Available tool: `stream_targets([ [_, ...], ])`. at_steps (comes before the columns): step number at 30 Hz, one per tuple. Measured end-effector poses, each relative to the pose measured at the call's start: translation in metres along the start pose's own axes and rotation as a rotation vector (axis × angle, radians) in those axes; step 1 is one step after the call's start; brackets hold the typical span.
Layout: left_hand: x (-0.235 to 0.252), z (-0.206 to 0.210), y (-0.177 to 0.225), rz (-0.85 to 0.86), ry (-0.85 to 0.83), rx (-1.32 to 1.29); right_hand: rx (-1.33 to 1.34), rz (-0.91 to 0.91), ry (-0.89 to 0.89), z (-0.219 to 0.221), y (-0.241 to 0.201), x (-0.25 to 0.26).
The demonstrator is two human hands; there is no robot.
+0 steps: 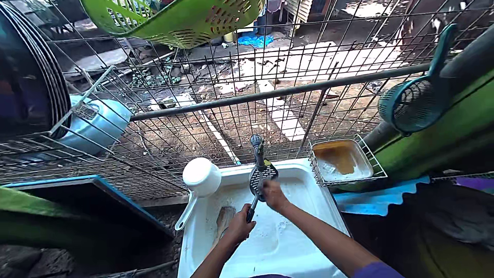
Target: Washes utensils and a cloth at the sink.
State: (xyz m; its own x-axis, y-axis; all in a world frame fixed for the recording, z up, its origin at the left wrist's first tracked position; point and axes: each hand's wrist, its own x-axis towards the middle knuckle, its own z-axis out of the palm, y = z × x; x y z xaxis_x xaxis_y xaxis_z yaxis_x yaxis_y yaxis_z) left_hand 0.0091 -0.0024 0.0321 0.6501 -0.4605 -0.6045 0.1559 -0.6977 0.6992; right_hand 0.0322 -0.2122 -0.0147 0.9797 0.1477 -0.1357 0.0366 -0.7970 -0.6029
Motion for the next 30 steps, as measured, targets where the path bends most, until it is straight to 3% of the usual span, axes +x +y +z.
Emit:
stream_targets([
  [3,-0.005,0.001,-0.002,-0.041,-0.014,0.006,-0.081,0.021,-0.201,-0.004,0.002,0.002],
  [7,-0.012,0.019,-0.005,-0.051,-0.039,-0.121,-0.382,0.081,-0.142,-0.03,0.022,0.016],
  [10,-0.007,0.018,-0.005,-0.043,-0.04,-0.129,-0.218,0.183,-0.222,-0.02,-0.002,0.011],
  [12,-0.004,0.016,-0.006,-0.056,-0.048,-0.148,-0.13,0.141,-0.323,-0.006,-0.01,0.008],
  [14,-0.009,0.016,-0.007,-0.075,-0.076,-0.211,-0.182,0.156,-0.287,-0.008,-0.006,0.01],
  [17,-0.014,0.018,-0.001,-0.088,-0.118,-0.322,-0.26,0.282,-0.047,-0.024,-0.003,0.024],
  [21,-0.011,0.018,0.006,-0.061,-0.176,-0.398,-0.035,0.246,0.222,0.003,-0.026,0.034],
  [22,-0.009,0.018,0.006,-0.057,-0.169,-0.414,0.067,0.225,0.217,0.011,-0.032,0.033],
  [25,0.002,0.012,-0.01,-0.044,-0.086,-0.417,0.368,0.024,-0.064,0.017,-0.032,0.022],
  [27,0.006,0.007,-0.021,-0.019,-0.063,-0.417,0.229,-0.174,-0.192,0.011,-0.01,0.014],
  [30,0.003,0.008,-0.021,-0.016,-0.135,-0.405,-0.299,-0.167,-0.254,-0.018,0.021,0.011],
])
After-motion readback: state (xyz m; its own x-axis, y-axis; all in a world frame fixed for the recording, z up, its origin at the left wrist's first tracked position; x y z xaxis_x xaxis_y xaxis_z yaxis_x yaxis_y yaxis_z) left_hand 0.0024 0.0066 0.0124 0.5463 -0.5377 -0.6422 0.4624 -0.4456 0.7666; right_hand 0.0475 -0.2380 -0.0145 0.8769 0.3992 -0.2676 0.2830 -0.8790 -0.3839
